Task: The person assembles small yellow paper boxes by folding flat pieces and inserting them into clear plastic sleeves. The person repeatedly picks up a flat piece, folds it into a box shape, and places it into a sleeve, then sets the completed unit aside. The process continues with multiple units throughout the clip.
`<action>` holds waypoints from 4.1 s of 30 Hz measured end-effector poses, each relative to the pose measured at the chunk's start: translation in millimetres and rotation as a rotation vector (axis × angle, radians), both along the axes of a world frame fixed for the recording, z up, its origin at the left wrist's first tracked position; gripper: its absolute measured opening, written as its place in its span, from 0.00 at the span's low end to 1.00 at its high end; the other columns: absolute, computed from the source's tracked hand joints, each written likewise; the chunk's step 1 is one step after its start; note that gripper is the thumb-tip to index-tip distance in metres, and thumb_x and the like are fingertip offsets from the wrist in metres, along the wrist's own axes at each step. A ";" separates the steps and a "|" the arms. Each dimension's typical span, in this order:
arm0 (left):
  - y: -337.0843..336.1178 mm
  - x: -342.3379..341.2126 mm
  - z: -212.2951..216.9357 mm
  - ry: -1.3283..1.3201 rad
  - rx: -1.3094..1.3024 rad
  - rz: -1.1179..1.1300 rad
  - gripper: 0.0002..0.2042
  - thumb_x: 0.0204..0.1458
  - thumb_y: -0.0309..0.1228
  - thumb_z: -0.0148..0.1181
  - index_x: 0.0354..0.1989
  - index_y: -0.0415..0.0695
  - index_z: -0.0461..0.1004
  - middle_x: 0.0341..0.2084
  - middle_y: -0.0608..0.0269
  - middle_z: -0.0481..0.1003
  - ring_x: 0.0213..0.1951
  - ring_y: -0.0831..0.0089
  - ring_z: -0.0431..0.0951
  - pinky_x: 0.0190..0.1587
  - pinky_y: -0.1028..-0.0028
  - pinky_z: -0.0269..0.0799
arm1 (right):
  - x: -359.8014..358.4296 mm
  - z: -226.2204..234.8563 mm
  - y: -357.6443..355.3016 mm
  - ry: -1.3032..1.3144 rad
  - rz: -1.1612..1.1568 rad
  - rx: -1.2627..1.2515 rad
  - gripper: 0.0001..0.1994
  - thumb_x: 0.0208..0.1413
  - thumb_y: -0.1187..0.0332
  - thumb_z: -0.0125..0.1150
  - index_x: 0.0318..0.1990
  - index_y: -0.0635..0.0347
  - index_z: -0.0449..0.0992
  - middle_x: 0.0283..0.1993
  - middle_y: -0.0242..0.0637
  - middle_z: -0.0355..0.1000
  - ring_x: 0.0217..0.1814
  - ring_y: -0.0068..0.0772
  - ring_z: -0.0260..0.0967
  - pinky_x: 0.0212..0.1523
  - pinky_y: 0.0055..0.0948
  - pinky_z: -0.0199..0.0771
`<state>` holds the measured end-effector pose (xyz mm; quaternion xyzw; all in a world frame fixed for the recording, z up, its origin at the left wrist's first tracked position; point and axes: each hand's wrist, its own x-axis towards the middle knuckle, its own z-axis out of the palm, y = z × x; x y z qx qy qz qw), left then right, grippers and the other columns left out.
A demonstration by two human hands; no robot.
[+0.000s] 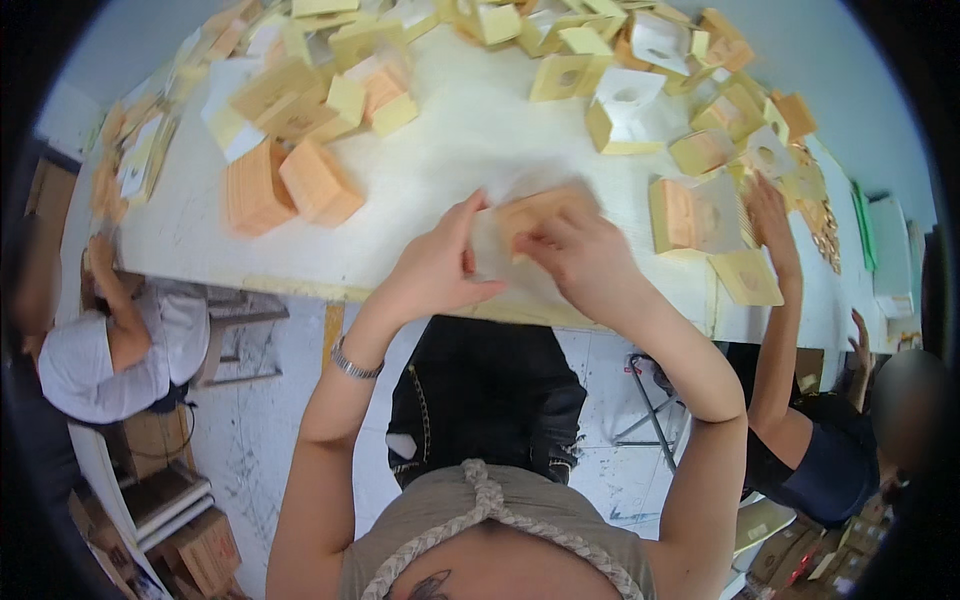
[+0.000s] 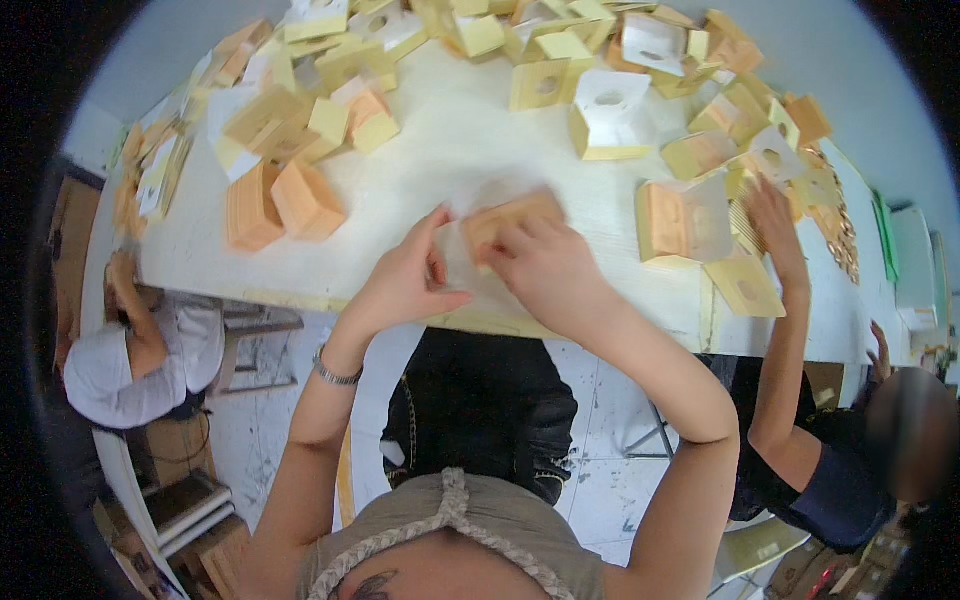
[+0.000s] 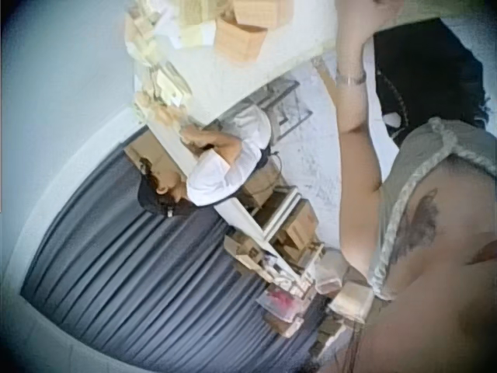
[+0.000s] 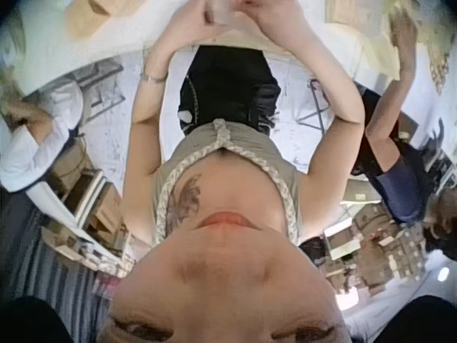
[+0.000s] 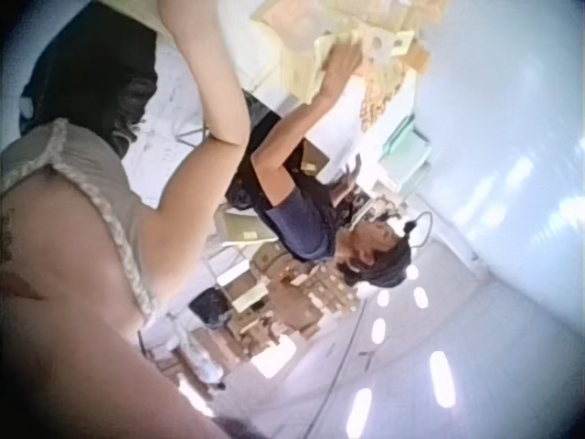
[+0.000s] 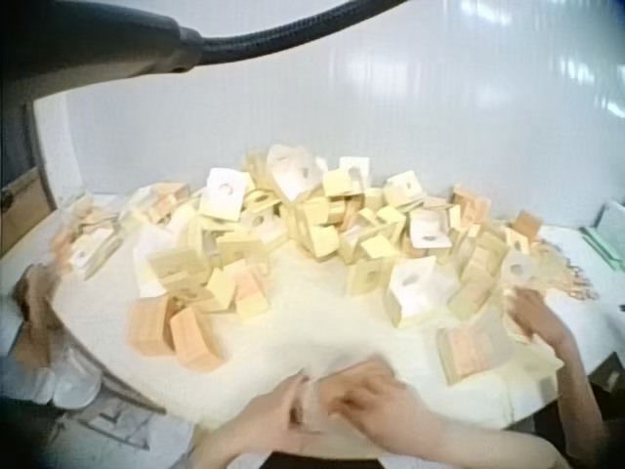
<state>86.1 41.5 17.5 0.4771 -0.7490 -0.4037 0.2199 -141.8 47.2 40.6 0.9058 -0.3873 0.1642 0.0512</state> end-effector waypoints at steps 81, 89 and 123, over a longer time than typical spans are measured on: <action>-16.3 -51.2 -5.3 0.169 0.023 0.199 0.58 0.35 0.30 0.77 0.71 0.38 0.38 0.56 0.42 0.67 0.58 0.47 0.70 0.60 0.62 0.67 | -11.4 39.0 -23.3 0.089 0.089 -0.039 0.24 0.40 0.71 0.72 0.50 0.53 0.78 0.55 0.37 0.69 0.58 0.44 0.64 0.58 0.39 0.65; -22.7 -13.7 -16.9 0.215 0.075 0.033 0.57 0.36 0.31 0.77 0.72 0.41 0.40 0.59 0.48 0.67 0.61 0.56 0.69 0.61 0.65 0.65 | -10.5 4.5 -28.9 -0.208 0.220 0.287 0.23 0.42 0.71 0.72 0.50 0.49 0.80 0.60 0.38 0.67 0.58 0.46 0.64 0.57 0.39 0.68; -24.2 -17.6 -17.2 0.154 -0.061 -0.121 0.48 0.37 0.31 0.71 0.71 0.47 0.52 0.49 0.48 0.74 0.49 0.50 0.74 0.52 0.63 0.71 | -57.6 8.7 -16.0 0.051 0.238 0.176 0.16 0.45 0.69 0.66 0.44 0.60 0.80 0.47 0.34 0.75 0.53 0.37 0.70 0.51 0.34 0.72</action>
